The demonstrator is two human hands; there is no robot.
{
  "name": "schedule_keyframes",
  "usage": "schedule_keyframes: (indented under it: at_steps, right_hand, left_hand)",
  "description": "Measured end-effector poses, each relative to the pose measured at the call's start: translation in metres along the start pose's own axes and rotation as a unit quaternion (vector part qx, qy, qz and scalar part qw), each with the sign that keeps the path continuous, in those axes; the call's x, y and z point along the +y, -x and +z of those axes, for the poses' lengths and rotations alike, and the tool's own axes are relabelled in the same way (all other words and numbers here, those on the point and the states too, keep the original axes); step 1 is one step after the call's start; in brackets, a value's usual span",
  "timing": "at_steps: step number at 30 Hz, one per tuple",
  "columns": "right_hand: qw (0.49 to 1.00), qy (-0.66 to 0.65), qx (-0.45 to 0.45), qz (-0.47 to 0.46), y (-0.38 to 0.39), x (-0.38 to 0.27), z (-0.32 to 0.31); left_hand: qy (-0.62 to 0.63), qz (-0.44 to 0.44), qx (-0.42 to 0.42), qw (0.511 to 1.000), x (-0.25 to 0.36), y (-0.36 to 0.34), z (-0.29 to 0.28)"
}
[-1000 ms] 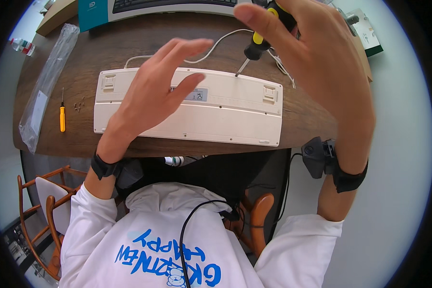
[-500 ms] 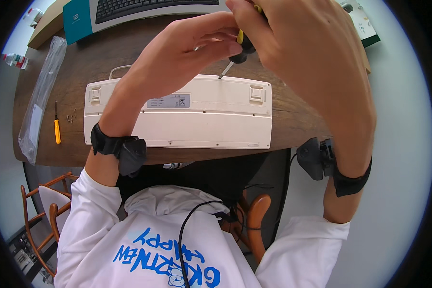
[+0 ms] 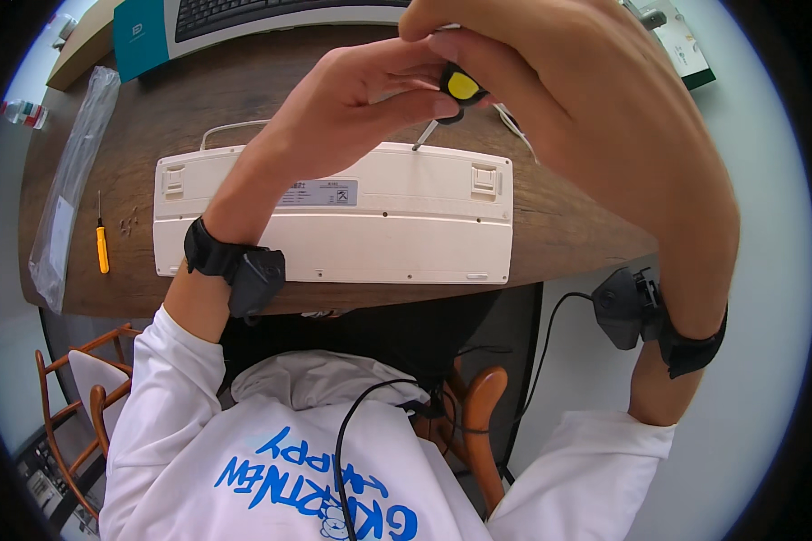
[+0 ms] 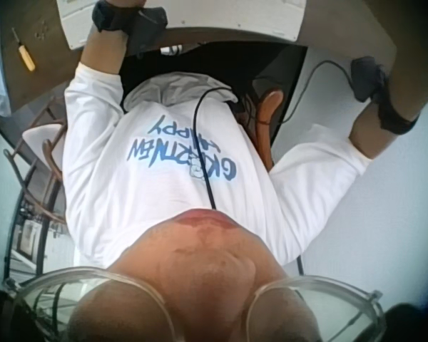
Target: The person unscrews and removes the back panel of a keyboard using screwdrivers, handling the screws and the panel by hand.
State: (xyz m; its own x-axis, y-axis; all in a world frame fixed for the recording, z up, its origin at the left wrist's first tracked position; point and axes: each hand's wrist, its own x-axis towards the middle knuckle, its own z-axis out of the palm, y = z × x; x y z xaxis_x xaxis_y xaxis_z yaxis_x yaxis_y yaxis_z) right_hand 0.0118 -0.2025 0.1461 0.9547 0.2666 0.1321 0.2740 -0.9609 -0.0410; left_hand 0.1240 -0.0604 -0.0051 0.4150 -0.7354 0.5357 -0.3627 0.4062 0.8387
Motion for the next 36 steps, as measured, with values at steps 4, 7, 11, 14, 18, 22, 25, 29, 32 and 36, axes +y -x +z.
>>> schedule_keyframes:
  at_steps: [4,7,11,14,18,22,25,29,32,36]
  right_hand:
    - [1.0,-0.008,-0.002,-0.007,0.001,0.004,0.002]
    - [1.0,-0.004,-0.001,-0.004,0.001,0.005,0.003]
    - [1.0,0.01,0.001,0.012,0.002,0.004,0.006]
    - [1.0,0.016,0.002,0.019,0.002,0.005,0.01]
    - [1.0,0.013,0.001,0.021,0.003,0.007,0.007]
    - [1.0,0.003,-0.007,0.013,0.003,0.011,0.003]
    - [1.0,-0.003,-0.01,0.006,0.005,0.014,-0.001]
    - [1.0,-0.021,-0.017,0.0,0.005,0.015,-0.004]
    - [0.998,-0.03,-0.036,0.038,-0.001,0.015,-0.004]
    - [0.995,0.022,-0.072,0.064,0.001,0.02,0.001]
  left_hand:
    - [-0.072,-0.043,-0.022,0.996,0.007,0.002,-0.009]
    - [-0.074,-0.017,-0.007,0.997,0.003,0.0,-0.009]
    - [-0.053,0.055,0.058,0.995,-0.007,-0.004,0.006]
    - [-0.064,0.086,0.067,0.992,-0.009,-0.004,0.003]
    - [0.051,-0.001,-0.014,0.999,-0.005,0.005,0.007]
    - [0.17,-0.083,-0.012,0.982,0.001,0.011,-0.004]
    - [0.06,-0.053,-0.015,0.997,-0.003,0.006,-0.002]
    - [0.053,0.065,0.047,0.995,-0.018,-0.001,0.008]
    - [0.002,0.007,0.074,0.997,-0.011,0.003,0.01]
    - [-0.051,0.043,0.067,0.996,-0.016,0.006,0.006]
